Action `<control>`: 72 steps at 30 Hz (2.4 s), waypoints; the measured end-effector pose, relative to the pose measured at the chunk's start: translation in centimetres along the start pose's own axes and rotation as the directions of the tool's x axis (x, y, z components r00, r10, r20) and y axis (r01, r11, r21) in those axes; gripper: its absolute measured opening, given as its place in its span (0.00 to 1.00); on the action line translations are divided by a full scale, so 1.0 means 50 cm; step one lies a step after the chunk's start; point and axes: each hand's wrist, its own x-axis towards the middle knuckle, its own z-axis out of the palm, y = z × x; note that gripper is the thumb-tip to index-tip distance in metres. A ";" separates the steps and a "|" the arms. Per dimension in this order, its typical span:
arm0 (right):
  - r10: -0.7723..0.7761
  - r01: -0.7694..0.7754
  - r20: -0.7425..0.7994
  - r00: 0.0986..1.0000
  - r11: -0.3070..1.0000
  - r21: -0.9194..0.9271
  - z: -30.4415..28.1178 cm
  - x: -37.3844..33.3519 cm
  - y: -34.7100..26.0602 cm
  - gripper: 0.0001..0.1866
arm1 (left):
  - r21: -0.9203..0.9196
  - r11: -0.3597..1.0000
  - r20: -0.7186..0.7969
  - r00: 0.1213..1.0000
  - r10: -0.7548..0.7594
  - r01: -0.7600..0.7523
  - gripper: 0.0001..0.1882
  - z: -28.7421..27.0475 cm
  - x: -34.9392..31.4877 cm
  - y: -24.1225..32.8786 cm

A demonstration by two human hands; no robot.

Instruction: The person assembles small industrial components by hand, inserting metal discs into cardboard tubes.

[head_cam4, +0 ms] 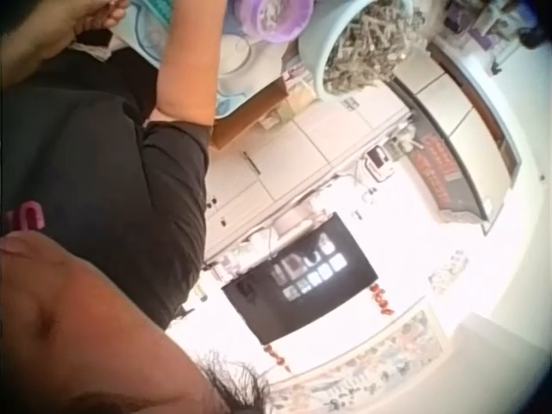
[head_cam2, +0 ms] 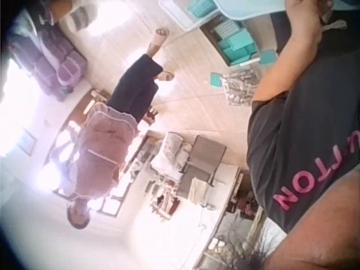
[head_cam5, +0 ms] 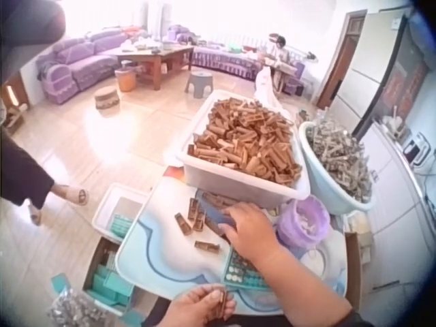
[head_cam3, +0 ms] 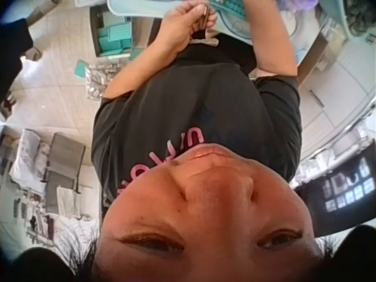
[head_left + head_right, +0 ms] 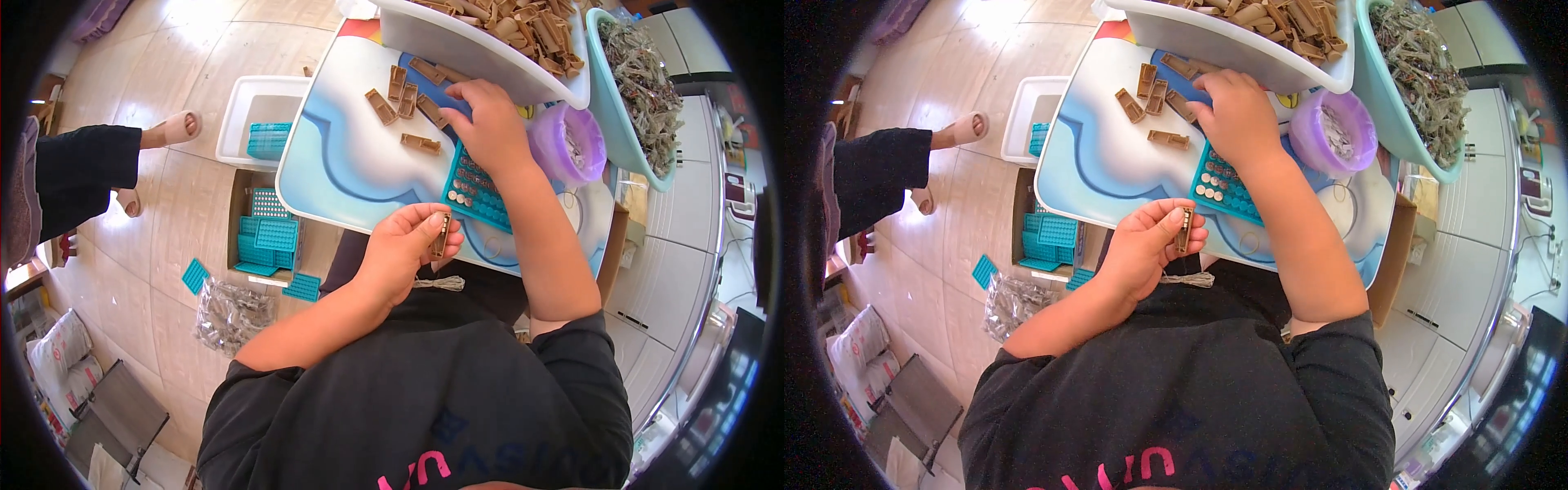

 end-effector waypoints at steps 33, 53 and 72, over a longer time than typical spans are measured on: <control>0.613 -0.618 0.147 0.777 0.696 0.365 -0.216 -0.426 0.095 0.14 | 0.270 0.963 0.105 0.993 -0.057 0.027 0.11 0.077 -0.012 -0.084; 0.132 -0.128 0.007 0.991 0.940 0.316 -0.169 -0.378 -0.099 0.43 | 0.189 0.977 0.127 0.984 -0.128 0.103 0.16 0.090 -0.007 -0.099; 0.190 -0.192 0.047 0.981 0.889 0.416 -0.183 -0.372 -0.102 0.34 | 0.533 0.838 0.235 0.972 -0.017 -0.115 0.22 0.084 -0.011 -0.110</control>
